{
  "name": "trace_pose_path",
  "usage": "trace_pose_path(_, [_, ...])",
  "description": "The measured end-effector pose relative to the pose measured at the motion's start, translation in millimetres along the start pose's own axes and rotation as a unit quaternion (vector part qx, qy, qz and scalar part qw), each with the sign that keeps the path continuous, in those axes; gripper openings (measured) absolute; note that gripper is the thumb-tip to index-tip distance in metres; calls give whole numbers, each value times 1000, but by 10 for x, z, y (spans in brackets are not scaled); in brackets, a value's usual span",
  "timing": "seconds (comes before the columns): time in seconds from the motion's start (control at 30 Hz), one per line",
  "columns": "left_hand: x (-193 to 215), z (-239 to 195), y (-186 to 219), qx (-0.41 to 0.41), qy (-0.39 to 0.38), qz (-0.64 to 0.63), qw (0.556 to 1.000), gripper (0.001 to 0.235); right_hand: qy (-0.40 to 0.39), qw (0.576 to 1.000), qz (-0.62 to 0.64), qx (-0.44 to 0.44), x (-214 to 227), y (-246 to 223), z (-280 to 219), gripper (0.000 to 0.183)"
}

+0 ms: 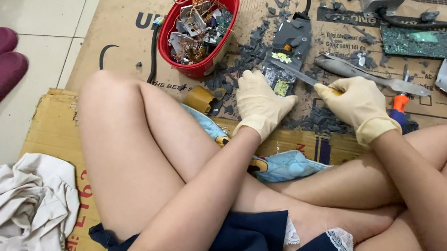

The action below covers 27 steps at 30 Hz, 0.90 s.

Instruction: The person sits on the floor and uses a knife to scrape and pry apart a black electronic component, likely a power supply unit. They remove pieces of the casing and internal parts, placing them into a red container nearby.

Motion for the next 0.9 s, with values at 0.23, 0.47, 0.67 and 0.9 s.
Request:
trace_pose_path(0.23, [-94, 52, -71, 3, 8, -15, 1000, 89, -55, 998, -17, -13, -189, 131, 290, 36])
trace_pose_path(0.47, [-116, 42, -86, -7, 8, -6, 1000, 89, -75, 997, -28, -18, -108, -40, 294, 33])
trace_pose_path(0.67, [-235, 134, -115, -11, -6, 22, 1000, 104, -77, 996, -47, -16, -108, -184, 355, 36])
trace_pose_path(0.9, [-309, 170, -145, -10, -27, 58, 998, 111, -59, 996, -67, 2, -139, -326, 409, 33])
Point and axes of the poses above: each hand's wrist, its own z-axis towards the middle knuckle, its own x-axis out of the back of the hand, y = z × x, the point moved 6 cm from there along z, towards the middle knuckle, and after that the axes turned 3 degrees about z, right-handed, at the moved point
